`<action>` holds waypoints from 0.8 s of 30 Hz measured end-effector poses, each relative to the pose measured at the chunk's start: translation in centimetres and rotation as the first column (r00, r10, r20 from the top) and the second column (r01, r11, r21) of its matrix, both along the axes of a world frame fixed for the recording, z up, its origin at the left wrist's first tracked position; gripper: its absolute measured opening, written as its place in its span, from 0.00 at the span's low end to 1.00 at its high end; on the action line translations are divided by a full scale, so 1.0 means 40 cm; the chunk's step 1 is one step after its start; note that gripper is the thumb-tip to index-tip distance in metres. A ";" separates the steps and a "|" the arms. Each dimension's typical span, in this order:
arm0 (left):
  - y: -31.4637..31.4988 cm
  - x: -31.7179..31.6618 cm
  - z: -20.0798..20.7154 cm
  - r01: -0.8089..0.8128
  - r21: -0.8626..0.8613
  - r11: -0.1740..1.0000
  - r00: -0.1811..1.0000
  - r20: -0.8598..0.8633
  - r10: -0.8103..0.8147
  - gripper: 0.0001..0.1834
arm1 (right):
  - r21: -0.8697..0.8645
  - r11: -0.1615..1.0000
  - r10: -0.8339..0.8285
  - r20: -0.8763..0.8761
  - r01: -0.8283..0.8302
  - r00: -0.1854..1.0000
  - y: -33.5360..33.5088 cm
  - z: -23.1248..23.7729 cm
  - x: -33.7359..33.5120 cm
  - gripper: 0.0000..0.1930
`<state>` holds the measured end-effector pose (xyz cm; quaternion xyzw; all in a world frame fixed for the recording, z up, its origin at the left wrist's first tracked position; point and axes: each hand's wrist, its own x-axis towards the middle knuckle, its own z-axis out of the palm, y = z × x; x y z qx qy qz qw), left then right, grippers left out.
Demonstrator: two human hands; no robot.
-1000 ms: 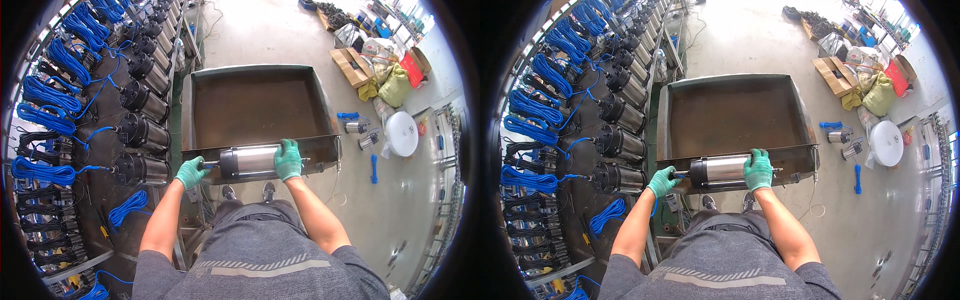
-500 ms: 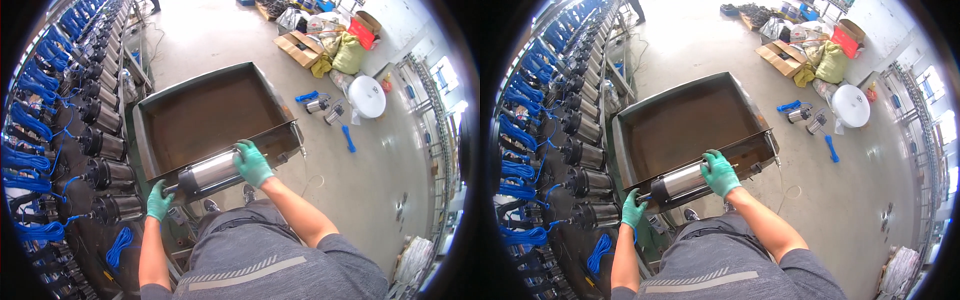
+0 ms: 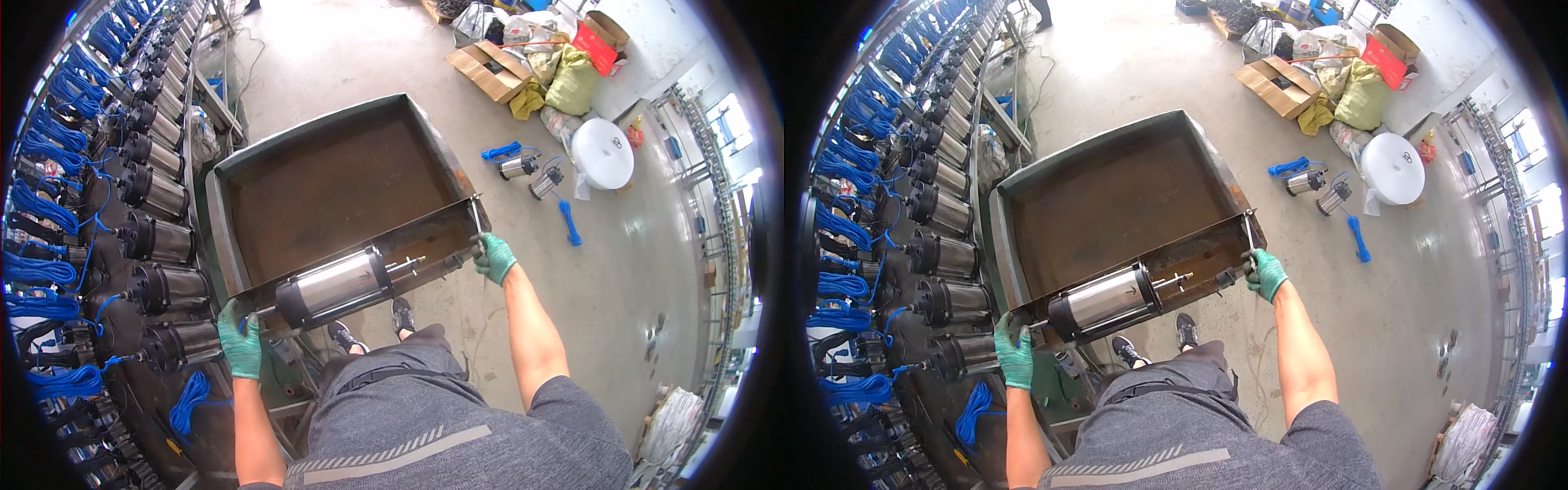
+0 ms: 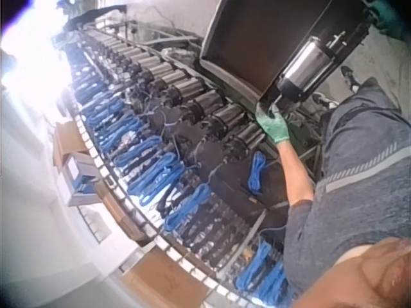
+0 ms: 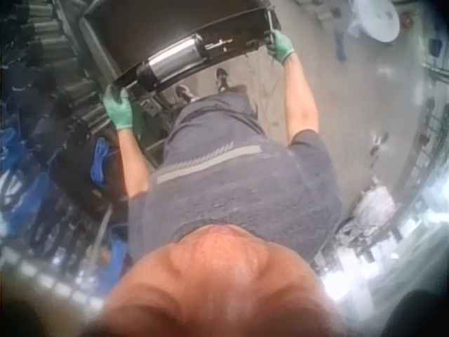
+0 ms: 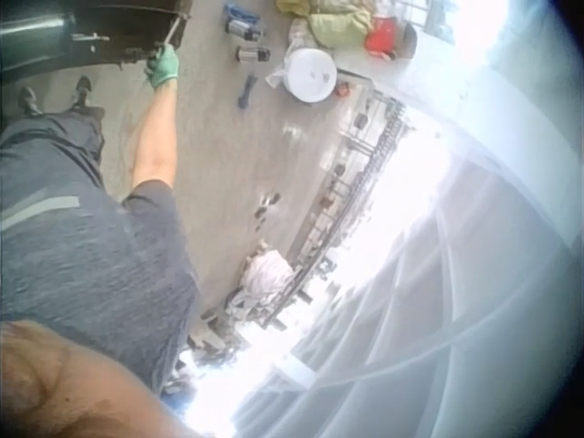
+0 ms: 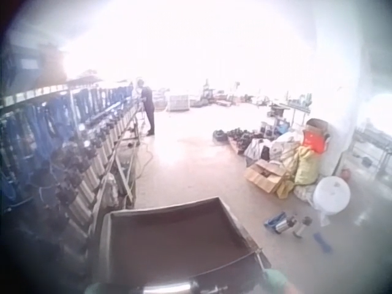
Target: The person picks up a cylindrical metal pump housing from a water tank, brings a blue cable to it, and places it on a conveyor rack; the person then gathers more cables from the floor and assists another person in holding a pump housing near the tank.
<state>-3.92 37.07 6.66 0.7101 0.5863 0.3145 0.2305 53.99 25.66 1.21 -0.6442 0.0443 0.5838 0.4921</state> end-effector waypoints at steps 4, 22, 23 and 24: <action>-0.045 0.143 0.137 0.051 -0.070 0.996 0.981 0.188 -0.037 0.23 | 0.313 0.948 0.061 -0.010 -0.055 0.998 0.006 0.165 -0.195 0.10; -0.027 -0.054 0.048 -0.162 -0.685 0.710 0.177 0.688 0.704 0.20 | -0.067 0.354 0.065 0.997 -0.933 -0.047 0.196 0.262 -0.617 0.16; -0.016 -0.077 0.018 -0.160 -0.724 0.670 0.238 0.631 0.739 0.20 | -0.147 0.422 0.069 0.989 -0.894 -0.130 0.215 0.251 -0.588 0.16; -0.005 -0.093 -0.004 -0.150 -0.759 0.634 0.269 0.586 0.764 0.19 | -0.183 0.443 0.075 0.983 -0.878 -0.167 0.229 0.231 -0.572 0.15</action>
